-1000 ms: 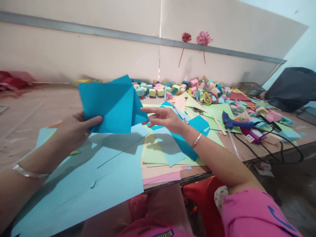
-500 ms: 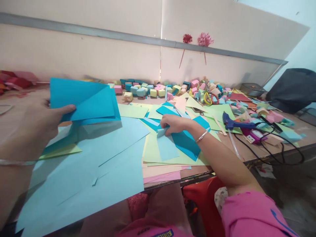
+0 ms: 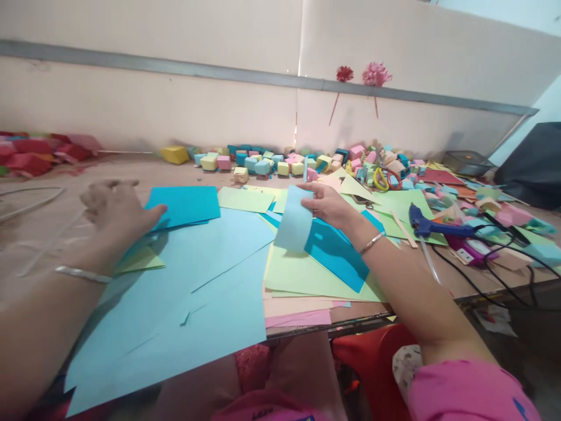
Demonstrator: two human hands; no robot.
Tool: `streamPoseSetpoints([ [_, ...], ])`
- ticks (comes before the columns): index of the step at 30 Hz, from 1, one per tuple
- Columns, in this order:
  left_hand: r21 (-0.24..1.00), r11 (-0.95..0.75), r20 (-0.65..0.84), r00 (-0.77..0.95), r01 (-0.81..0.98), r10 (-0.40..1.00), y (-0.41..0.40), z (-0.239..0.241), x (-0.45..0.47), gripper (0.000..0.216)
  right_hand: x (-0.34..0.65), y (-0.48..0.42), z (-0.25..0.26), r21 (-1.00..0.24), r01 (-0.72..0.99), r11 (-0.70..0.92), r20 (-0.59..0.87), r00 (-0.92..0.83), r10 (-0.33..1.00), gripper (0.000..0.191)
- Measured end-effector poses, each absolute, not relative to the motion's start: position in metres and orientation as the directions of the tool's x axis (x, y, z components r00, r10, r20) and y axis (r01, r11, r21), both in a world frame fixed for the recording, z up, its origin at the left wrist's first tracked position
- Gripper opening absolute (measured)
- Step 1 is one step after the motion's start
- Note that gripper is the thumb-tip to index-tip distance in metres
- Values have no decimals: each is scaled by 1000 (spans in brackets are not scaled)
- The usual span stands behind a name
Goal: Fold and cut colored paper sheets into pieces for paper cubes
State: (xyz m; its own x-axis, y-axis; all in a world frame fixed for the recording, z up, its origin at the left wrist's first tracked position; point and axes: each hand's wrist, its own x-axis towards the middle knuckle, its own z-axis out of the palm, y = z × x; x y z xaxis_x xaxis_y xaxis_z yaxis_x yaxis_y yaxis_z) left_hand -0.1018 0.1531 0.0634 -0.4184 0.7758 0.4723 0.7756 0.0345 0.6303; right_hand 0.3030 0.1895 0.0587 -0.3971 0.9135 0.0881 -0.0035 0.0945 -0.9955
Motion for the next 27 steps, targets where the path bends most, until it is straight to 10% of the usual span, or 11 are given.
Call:
streamPoseSetpoints([
  [6, 413, -168, 427, -27, 895, 904, 123, 70, -39, 30, 305, 190, 54, -855, 453, 253, 29, -445, 895, 36],
  [14, 264, -205, 55, 198, 943, 979, 102, 41, -18, 82, 293, 194, 36, -366, 676, 640, 356, -533, 767, 23],
  [19, 539, -64, -142, 166, 840, 976, 106, 50, -16, 60, 284, 184, 36, -354, 585, 730, 469, -564, 680, 19],
  [27, 672, -191, 7, 252, 715, 968, 103, 54, -8, 29, 262, 159, 42, -633, 393, 667, 342, -631, 696, 36],
])
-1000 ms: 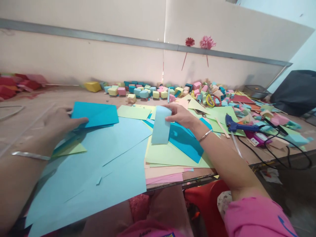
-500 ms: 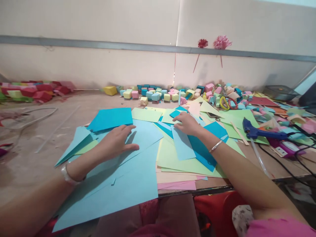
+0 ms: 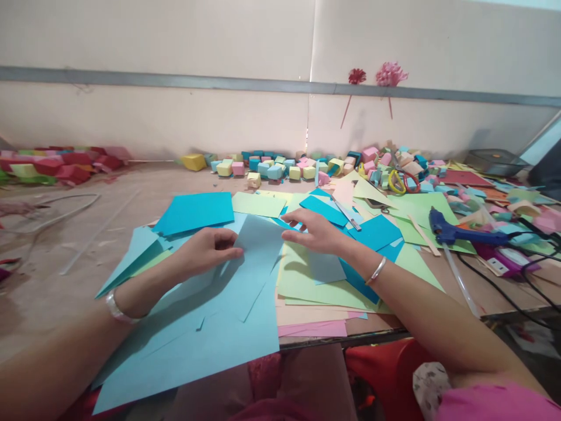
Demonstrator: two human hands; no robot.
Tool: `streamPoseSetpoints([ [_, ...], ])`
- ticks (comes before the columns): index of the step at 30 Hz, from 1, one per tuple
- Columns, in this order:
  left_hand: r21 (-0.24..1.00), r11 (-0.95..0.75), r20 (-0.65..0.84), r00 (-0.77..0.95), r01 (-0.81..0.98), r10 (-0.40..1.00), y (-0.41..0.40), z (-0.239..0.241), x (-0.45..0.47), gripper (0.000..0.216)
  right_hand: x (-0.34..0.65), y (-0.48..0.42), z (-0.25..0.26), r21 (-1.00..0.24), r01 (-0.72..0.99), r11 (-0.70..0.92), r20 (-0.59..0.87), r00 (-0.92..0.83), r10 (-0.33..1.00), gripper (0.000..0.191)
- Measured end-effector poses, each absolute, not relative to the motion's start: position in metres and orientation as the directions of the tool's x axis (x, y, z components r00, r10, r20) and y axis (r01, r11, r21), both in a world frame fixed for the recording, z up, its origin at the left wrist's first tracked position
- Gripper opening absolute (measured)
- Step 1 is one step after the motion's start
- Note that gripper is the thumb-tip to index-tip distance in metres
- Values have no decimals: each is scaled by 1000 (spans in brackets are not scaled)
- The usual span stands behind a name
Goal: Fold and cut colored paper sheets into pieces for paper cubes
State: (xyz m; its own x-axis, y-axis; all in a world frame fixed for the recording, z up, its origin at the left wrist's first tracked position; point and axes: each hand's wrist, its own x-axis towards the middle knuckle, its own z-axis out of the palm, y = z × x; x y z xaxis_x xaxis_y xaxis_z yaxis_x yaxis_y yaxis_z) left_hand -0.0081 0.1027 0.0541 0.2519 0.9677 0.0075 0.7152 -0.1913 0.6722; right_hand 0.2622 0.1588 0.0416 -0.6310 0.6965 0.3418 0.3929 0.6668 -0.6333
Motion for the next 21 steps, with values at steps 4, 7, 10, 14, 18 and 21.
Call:
streamPoseSetpoints([
  [4, 704, -305, 161, 274, 642, 948, 101, 53, -3, 24, 251, 146, 40, -703, 417, 576, 246, -618, 747, 22],
  [7, 777, -225, 142, 184, 588, 973, 103, 50, -4, 27, 250, 145, 38, -788, 430, 440, 183, -519, 835, 29],
  [10, 870, -59, 30, 68, 489, 997, 105, 48, -7, 37, 253, 149, 38, -876, 359, 322, 194, -349, 917, 27],
  [14, 914, 92, -88, -30, 394, 996, 105, 46, -10, 43, 255, 153, 39, -956, 224, 191, 157, -159, 975, 26],
  [18, 944, 114, -99, -64, 309, 993, 104, 42, -8, 41, 250, 149, 38, -977, 148, 151, 135, -111, 985, 30],
  [21, 968, 96, -83, -67, 232, 994, 103, 42, -6, 40, 248, 147, 36, -980, 125, 153, 141, -104, 985, 33],
])
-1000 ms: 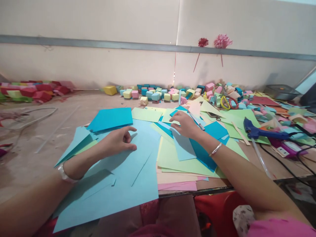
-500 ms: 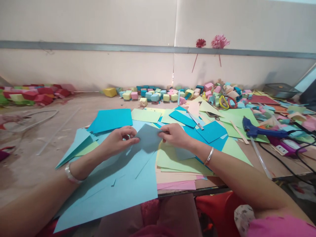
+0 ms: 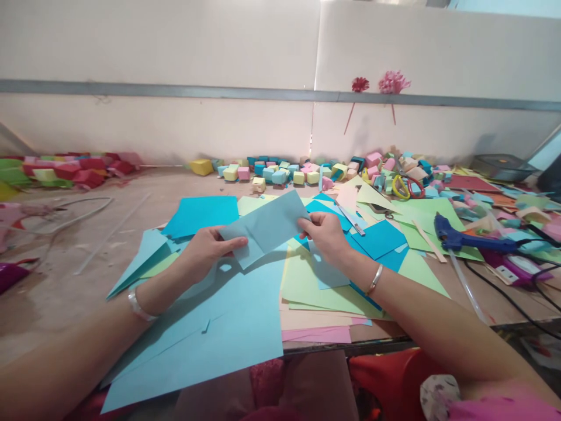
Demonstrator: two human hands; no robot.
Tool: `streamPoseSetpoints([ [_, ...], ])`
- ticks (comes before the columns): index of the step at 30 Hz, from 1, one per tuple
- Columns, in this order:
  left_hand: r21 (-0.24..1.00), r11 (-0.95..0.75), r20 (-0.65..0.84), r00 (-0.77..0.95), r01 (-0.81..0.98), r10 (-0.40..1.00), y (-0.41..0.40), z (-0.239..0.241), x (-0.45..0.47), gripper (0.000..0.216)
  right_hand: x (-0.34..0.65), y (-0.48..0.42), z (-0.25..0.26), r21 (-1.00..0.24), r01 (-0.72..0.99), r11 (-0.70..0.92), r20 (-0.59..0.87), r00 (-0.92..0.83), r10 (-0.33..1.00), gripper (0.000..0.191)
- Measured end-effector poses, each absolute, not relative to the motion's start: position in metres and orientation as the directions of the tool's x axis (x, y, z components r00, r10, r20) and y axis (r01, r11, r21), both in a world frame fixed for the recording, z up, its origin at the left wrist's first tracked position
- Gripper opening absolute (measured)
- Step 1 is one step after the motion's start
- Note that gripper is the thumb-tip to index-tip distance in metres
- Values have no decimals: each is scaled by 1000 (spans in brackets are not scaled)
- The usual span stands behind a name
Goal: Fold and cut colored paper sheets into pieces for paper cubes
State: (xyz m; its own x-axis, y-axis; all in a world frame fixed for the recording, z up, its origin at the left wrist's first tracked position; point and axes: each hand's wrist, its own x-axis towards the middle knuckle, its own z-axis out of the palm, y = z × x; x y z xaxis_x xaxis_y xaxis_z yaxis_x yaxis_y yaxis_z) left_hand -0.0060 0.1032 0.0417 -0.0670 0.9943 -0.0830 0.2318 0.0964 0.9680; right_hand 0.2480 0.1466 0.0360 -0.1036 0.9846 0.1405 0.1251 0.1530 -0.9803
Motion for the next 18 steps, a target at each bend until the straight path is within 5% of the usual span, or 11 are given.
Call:
streamPoseSetpoints([
  [11, 987, 85, -80, -39, 138, 996, 96, 43, 4, 45, 237, 135, 35, -985, 89, 147, 137, -106, 985, 33],
  [18, 987, -41, 53, -77, 157, 996, 100, 39, -2, 35, 238, 134, 38, -898, 322, 301, 202, -305, 931, 31],
])
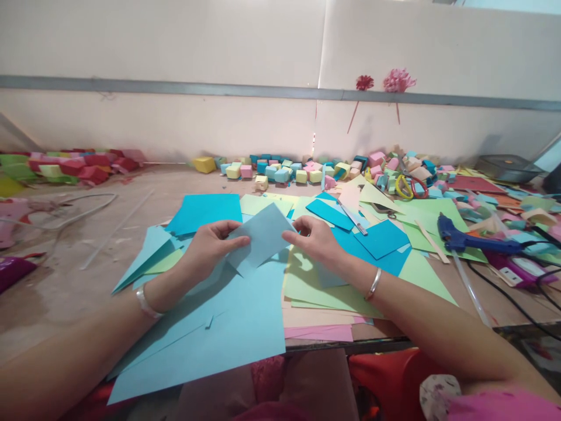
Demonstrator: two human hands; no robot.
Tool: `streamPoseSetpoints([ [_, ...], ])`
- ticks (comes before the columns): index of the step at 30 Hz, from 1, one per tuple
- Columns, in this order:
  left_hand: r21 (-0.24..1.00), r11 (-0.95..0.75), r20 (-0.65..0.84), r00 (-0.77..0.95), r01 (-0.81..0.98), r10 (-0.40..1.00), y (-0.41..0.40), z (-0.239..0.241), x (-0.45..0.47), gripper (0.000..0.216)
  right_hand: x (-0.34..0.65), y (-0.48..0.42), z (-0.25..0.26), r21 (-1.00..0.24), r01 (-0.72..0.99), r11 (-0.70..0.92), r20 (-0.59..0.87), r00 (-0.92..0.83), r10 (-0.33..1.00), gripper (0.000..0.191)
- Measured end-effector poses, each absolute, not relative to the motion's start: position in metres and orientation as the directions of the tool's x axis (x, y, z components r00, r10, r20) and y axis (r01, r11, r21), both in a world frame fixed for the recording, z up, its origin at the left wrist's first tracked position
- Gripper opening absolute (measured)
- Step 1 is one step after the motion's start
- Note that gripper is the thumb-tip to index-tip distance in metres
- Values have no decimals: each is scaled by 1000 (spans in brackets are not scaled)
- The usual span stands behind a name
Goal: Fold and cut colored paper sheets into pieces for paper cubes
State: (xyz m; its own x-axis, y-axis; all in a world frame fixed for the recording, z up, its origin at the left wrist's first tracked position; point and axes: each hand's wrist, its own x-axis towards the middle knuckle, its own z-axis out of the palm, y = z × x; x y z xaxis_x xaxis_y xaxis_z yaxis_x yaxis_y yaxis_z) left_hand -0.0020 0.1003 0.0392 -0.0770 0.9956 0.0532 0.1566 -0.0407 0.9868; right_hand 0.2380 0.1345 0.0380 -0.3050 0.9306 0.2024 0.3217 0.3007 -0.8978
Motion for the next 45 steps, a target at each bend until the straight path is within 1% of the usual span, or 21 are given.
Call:
streamPoseSetpoints([
  [2, 983, -92, 98, -32, 157, 995, 100, 41, -2, 36, 241, 136, 40, -843, 360, 400, 274, -355, 894, 38],
  [3, 982, -105, 107, -3, 155, 994, 100, 42, -2, 38, 242, 137, 41, -833, 354, 425, 288, -379, 880, 42],
  [5, 981, -105, 98, 50, 162, 994, 98, 45, 0, 42, 243, 136, 43, -850, 322, 416, 260, -430, 865, 51],
  [7, 978, -95, 84, 70, 185, 994, 95, 48, 2, 46, 244, 135, 43, -878, 296, 376, 214, -461, 862, 55],
  [9, 971, -100, 89, 59, 218, 994, 94, 50, 4, 47, 243, 134, 42, -894, 266, 362, 205, -476, 855, 50],
  [12, 968, -93, 88, 30, 233, 996, 94, 50, 4, 50, 242, 135, 40, -898, 221, 382, 248, -463, 851, 34],
  [16, 986, -43, 48, -26, 161, 999, 100, 43, -2, 54, 244, 139, 39, -891, 223, 395, 304, -355, 884, 26],
  [19, 990, -6, 18, -84, 141, 996, 104, 40, -6, 47, 246, 142, 39, -911, 187, 369, 306, -295, 905, 22],
  [23, 992, 4, 11, -119, 129, 993, 104, 41, -8, 36, 247, 143, 36, -954, 132, 269, 233, -237, 943, 23],
  [27, 995, -32, 41, -97, 92, 994, 102, 44, -5, 38, 246, 143, 33, -978, 75, 195, 177, -194, 965, 24],
  [29, 998, -28, 33, -73, 64, 997, 101, 44, -4, 41, 245, 143, 33, -983, 63, 170, 158, -166, 973, 23],
  [31, 999, -9, 12, -52, 54, 999, 100, 45, -3, 39, 244, 142, 34, -986, 58, 156, 147, -143, 979, 23],
  [33, 998, 6, -1, -68, 66, 998, 100, 45, -3, 34, 243, 142, 34, -989, 41, 145, 138, -148, 979, 24],
  [35, 996, 12, -3, -99, 89, 995, 101, 44, -3, 31, 243, 141, 35, -991, 26, 130, 123, -192, 974, 27],
  [37, 995, 11, 1, -114, 102, 994, 101, 44, -4, 31, 244, 141, 35, -989, 43, 139, 125, -240, 963, 31],
  [40, 995, 17, -8, -94, 97, 996, 101, 45, -4, 30, 245, 140, 36, -976, 98, 194, 160, -282, 946, 38],
  [45, 992, 39, -32, -60, 121, 998, 100, 47, -3, 30, 246, 140, 37, -959, 143, 245, 204, -251, 946, 41],
])
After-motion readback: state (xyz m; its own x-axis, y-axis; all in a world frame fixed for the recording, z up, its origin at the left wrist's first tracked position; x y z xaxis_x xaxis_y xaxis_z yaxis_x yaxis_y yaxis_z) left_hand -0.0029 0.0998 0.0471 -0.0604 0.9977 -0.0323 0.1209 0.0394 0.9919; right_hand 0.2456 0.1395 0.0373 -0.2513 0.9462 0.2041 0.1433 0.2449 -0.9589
